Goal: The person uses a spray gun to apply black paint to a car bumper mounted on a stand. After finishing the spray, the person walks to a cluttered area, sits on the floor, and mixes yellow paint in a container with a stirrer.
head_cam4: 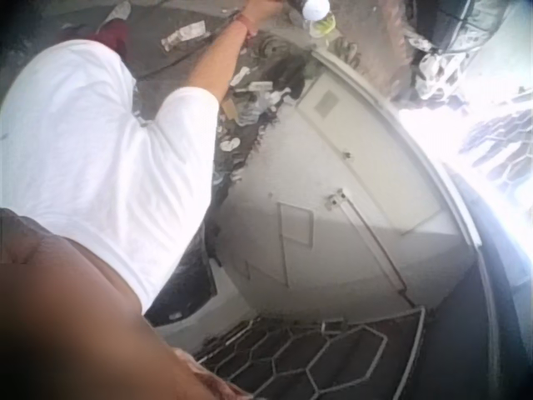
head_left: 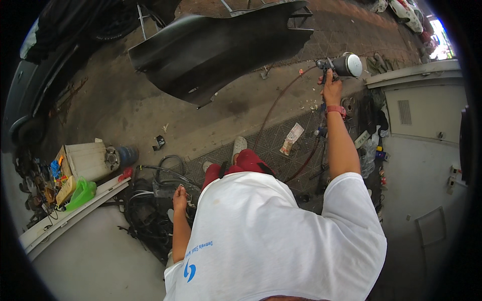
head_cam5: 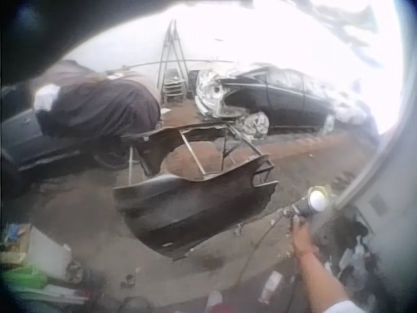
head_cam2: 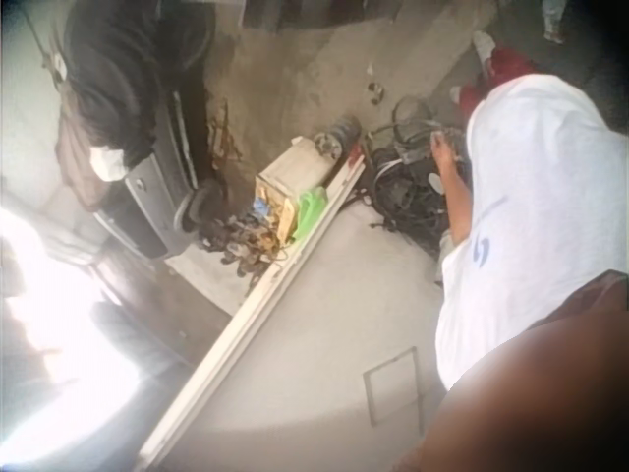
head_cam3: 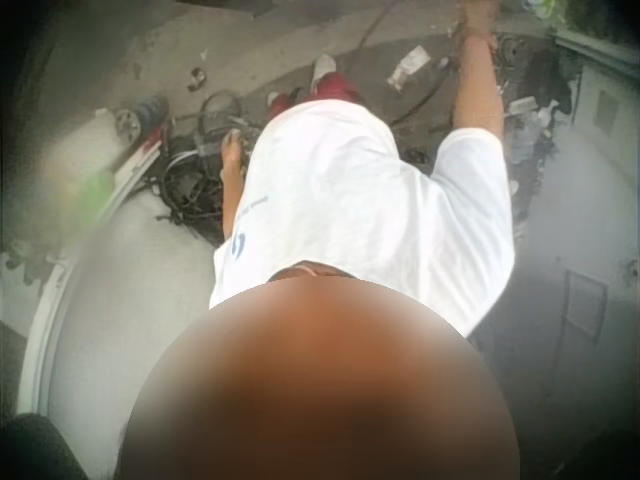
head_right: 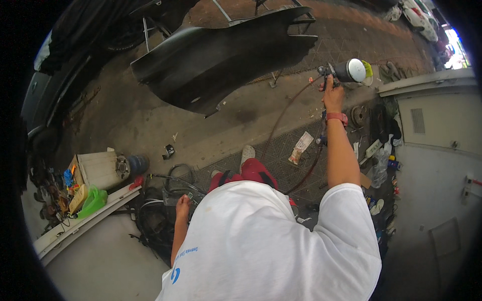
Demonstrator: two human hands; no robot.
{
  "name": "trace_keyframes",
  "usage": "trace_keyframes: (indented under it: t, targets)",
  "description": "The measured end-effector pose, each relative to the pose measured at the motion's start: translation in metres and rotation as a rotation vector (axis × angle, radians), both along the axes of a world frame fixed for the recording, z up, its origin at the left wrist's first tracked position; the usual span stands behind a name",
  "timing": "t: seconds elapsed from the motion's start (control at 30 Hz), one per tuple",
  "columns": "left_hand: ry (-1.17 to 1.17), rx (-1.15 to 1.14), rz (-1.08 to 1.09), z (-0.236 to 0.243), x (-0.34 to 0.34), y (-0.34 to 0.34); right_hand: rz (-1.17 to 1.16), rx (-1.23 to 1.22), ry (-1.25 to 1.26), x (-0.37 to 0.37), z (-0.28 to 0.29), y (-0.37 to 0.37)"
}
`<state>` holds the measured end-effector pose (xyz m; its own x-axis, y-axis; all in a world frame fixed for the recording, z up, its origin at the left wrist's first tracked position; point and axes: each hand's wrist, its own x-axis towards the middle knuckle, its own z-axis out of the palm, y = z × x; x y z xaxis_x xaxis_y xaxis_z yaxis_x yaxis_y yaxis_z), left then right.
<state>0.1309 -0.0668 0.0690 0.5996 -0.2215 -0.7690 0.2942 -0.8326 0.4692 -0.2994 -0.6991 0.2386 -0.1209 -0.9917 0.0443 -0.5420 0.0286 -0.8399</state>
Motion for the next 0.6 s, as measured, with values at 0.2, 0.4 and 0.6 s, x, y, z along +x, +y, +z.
trace_keyframes:
  t: [0.2, 0.4, 0.6]
  targets:
    - [0.066, 0.083, -0.091, 0.002, -0.019, 0.026, -0.048, -0.120, 0.211, 0.008, -0.017, 0.005]
    - [0.108, 0.085, -0.117, -0.012, -0.028, 0.055, 0.293, -0.109, 0.100, 0.075, -0.041, 0.118]
    - [0.052, -0.023, 0.034, -0.017, -0.021, 0.048, 0.679, -0.187, 0.101, 0.150, -0.065, 0.209]
